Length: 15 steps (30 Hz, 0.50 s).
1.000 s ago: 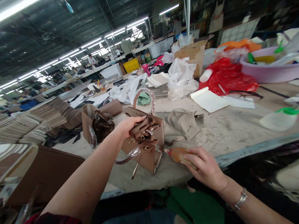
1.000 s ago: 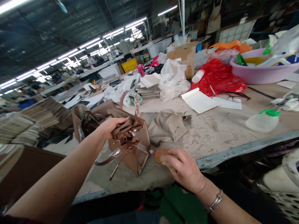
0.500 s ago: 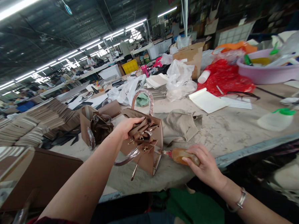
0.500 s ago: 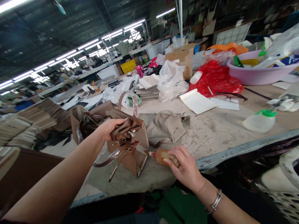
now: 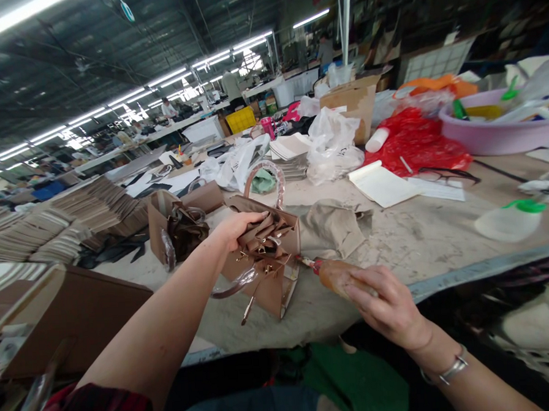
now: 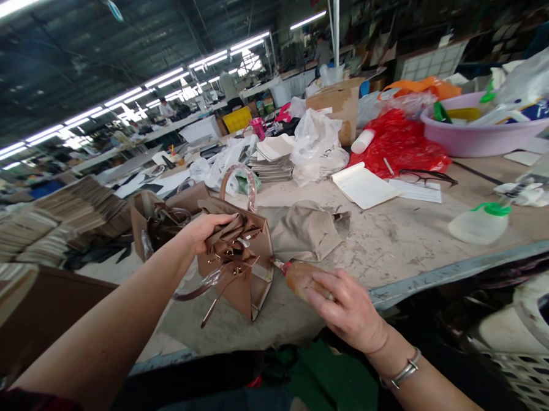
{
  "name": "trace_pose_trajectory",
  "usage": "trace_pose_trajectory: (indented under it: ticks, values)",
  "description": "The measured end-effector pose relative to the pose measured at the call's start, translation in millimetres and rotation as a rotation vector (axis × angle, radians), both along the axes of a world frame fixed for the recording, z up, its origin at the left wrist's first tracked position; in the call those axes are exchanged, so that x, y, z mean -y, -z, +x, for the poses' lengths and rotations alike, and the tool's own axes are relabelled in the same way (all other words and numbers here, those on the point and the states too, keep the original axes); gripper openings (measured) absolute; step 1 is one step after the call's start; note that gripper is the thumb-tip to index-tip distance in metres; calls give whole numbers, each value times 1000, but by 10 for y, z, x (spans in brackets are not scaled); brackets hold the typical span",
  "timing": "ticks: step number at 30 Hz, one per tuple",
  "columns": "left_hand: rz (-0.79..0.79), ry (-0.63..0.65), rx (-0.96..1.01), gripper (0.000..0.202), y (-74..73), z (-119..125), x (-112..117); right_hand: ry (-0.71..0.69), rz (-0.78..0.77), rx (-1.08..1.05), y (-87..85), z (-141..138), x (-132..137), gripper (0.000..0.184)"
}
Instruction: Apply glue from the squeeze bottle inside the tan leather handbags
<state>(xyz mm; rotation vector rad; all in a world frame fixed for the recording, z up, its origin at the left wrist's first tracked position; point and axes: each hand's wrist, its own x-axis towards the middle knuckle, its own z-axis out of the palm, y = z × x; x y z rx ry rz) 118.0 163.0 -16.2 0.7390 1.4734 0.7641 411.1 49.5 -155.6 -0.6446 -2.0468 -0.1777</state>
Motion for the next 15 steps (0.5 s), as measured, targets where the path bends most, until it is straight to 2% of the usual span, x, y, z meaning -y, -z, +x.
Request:
trace_pose_trajectory:
  ticks: [9,15]
  values:
    - [-28,-30,14,13,-16,32,-10,32,-21,-58,13,19,-34,33]
    - [-19,-15,-35,20,-31,51,-13,35,-58,-45,16,-4,-51,33]
